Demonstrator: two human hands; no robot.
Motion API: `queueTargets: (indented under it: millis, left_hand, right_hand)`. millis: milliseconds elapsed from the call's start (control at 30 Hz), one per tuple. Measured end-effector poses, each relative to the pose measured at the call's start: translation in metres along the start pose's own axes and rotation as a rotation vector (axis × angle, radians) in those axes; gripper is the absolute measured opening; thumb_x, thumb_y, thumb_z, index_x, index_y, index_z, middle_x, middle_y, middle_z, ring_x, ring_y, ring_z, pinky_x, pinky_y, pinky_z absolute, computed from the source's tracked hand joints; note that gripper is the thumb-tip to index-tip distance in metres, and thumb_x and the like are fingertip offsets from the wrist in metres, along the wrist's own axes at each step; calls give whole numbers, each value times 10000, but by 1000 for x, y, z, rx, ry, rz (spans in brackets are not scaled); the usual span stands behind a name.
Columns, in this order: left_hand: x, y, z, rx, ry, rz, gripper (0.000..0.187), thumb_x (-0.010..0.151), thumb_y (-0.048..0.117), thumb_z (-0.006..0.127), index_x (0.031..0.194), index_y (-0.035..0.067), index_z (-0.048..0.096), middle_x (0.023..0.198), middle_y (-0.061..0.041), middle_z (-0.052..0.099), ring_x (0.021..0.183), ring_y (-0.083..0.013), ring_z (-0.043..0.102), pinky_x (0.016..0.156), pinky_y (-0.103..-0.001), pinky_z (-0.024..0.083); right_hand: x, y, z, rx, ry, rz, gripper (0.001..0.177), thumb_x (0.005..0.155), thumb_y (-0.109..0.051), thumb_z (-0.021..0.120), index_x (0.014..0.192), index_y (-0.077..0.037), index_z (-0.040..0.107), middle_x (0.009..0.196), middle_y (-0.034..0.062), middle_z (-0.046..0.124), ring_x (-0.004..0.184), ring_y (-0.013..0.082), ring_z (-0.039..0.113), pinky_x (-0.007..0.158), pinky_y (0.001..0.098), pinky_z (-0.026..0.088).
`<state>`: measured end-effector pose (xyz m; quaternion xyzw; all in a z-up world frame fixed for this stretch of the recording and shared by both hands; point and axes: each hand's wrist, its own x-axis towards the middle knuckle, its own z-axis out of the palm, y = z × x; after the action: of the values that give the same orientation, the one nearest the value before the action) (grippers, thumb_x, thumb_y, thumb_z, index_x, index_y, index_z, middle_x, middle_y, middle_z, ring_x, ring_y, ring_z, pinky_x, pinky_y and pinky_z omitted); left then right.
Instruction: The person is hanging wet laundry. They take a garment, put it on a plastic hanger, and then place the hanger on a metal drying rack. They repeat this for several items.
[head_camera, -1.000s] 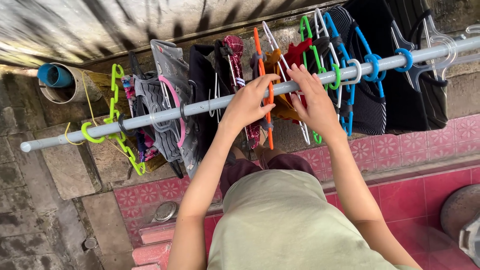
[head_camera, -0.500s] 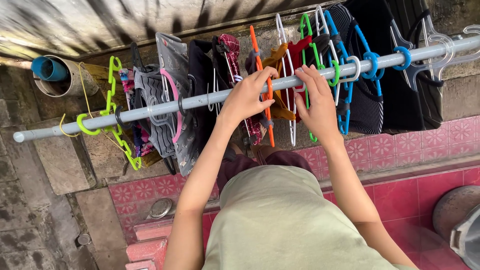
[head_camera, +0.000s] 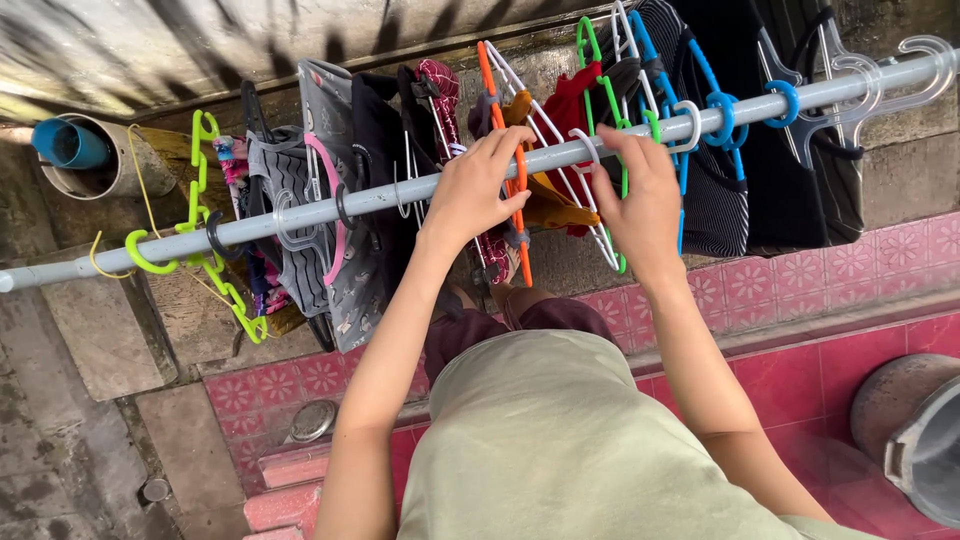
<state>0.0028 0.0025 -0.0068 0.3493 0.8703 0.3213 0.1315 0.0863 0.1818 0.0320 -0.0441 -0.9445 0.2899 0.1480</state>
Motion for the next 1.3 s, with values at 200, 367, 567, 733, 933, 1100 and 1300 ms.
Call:
queueTargets:
  millis: [200,367,567,733,933,1100,1300]
  left_hand:
    - [-2,-9,5,-27,5,3,536,697,154,728,1164,164,464,1137,-65,540,1085,-285,540,894,-430,453]
    - [-7,-22,6,-23,-3,-32,575,674,168,733,1194,159,487,1161,-37,533,1082,-267,546,939,-419,402]
    - [-8,-18,-2,-37,-28,-61,580,679,159,720,1212,153,490,1175,-37,525,1057,-284,561,961,-443,365]
    - [-8,-3,-6,96,-90,-42,741,659,225,769,1295,179,390,1245,-25,414,1123,-288,504,984,-504,321]
    - [10,29,2,135,-12,94,807,705,154,784,1360,91,317,1350,-193,290,1233,-418,360,1007,-587,275]
    - [35,44,30,187,-65,186,797,749,202,758,1384,116,286,1351,-170,315,1270,-358,345,1025,-524,295]
    - [45,30,52,347,-127,134,816,760,271,723,1399,87,250,1261,-171,429,1205,-309,427,998,-471,348]
  right_hand:
    - [-5,22,30,175,-42,147,109,870,-62,642,956,-50,575,762,99,613,681,213,640,558,259,524]
    - [-4,-3,43,233,-88,138,107,854,-52,643,866,-19,541,720,140,624,666,246,648,552,286,537]
    - [-1,-5,42,254,-199,173,147,883,-127,627,831,-39,522,709,106,633,675,202,655,575,269,543]
    - [-2,-1,17,280,-228,167,114,844,-131,671,890,-58,596,803,86,655,780,206,656,670,272,537]
    - [-7,38,-16,285,175,154,193,875,13,645,1049,-8,565,903,155,588,821,271,611,681,326,519]
    - [-2,49,-1,240,101,127,244,847,-4,653,1084,-53,625,862,141,537,805,309,602,642,332,550]
    - [-3,48,12,163,51,112,239,862,-16,613,1080,-106,647,768,84,565,695,212,603,570,310,535]
